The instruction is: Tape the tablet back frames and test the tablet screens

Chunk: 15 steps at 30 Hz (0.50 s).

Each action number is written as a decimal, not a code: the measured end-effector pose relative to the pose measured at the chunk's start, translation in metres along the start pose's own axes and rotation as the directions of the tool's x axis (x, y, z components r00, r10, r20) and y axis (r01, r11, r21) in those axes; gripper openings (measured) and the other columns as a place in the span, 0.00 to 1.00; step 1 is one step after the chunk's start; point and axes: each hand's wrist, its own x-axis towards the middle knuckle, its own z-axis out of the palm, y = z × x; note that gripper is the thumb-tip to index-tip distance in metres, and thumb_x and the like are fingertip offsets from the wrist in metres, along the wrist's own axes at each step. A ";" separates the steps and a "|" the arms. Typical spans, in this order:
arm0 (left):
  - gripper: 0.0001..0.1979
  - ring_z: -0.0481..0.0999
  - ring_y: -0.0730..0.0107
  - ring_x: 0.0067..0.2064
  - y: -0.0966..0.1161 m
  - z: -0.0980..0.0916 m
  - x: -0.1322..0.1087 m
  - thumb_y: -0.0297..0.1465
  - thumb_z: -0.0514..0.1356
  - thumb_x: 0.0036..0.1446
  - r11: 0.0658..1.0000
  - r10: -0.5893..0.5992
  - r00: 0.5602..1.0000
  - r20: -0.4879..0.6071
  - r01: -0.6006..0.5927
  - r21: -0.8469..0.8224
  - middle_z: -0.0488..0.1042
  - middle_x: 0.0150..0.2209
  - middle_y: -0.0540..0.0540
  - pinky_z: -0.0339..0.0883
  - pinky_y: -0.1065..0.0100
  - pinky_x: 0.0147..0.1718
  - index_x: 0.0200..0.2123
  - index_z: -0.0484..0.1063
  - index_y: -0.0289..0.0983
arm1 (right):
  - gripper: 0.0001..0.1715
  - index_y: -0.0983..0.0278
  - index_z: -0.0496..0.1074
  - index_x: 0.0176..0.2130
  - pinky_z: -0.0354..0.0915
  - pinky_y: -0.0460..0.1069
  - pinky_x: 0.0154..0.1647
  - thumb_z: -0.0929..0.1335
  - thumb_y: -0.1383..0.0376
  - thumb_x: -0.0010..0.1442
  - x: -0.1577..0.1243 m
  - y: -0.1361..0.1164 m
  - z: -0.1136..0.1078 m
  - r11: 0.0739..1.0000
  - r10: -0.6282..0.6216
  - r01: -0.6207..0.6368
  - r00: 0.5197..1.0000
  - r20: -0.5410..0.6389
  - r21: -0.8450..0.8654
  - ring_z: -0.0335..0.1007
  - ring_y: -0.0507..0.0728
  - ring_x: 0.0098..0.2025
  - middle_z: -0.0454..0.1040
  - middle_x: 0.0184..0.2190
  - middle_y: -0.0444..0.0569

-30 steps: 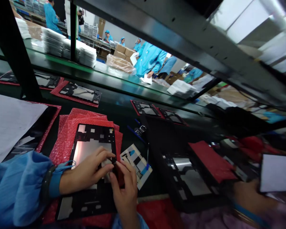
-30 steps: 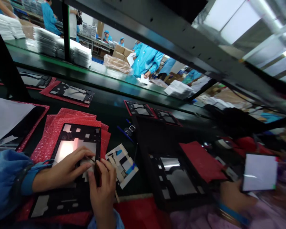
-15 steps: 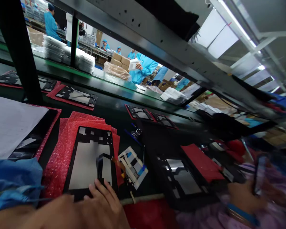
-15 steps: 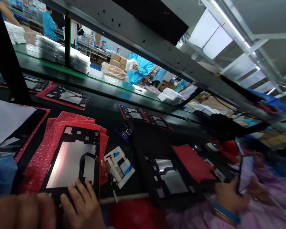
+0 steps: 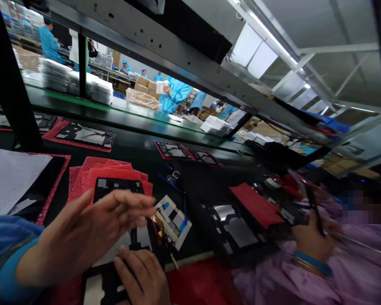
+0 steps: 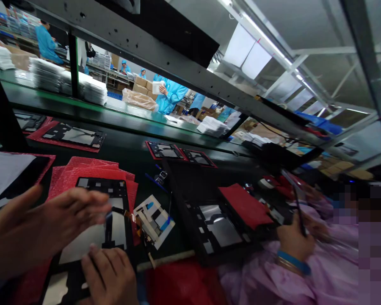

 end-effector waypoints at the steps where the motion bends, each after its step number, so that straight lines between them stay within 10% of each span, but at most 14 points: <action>1: 0.28 0.64 0.53 0.60 0.003 -0.005 0.010 0.48 0.43 0.62 0.999 -0.022 0.999 -0.040 0.021 -0.026 0.72 0.54 0.40 0.57 0.56 0.59 0.46 0.74 0.36 | 0.28 0.67 0.72 0.45 0.70 0.49 0.37 0.53 0.52 0.68 -0.001 0.001 -0.002 1.000 -0.013 0.013 0.999 0.045 0.002 0.74 0.54 0.39 0.78 0.40 0.52; 5: 0.27 0.64 0.58 0.60 0.005 -0.025 0.033 0.47 0.45 0.61 0.991 -0.065 0.980 -0.188 0.042 -0.125 0.73 0.53 0.40 0.60 0.61 0.56 0.45 0.74 0.34 | 0.15 0.68 0.71 0.47 0.70 0.48 0.41 0.60 0.65 0.65 -0.003 0.005 -0.009 0.999 -0.030 0.032 0.998 0.055 -0.027 0.74 0.55 0.43 0.79 0.41 0.51; 15: 0.25 0.74 0.61 0.48 0.012 -0.027 0.033 0.45 0.46 0.62 0.989 0.057 0.962 -0.268 -0.091 -0.117 0.76 0.45 0.40 0.68 0.63 0.46 0.41 0.75 0.33 | 0.20 0.63 0.69 0.54 0.72 0.50 0.40 0.62 0.68 0.62 -0.014 0.021 -0.023 0.999 0.007 -0.004 0.997 0.082 -0.039 0.76 0.57 0.44 0.79 0.42 0.48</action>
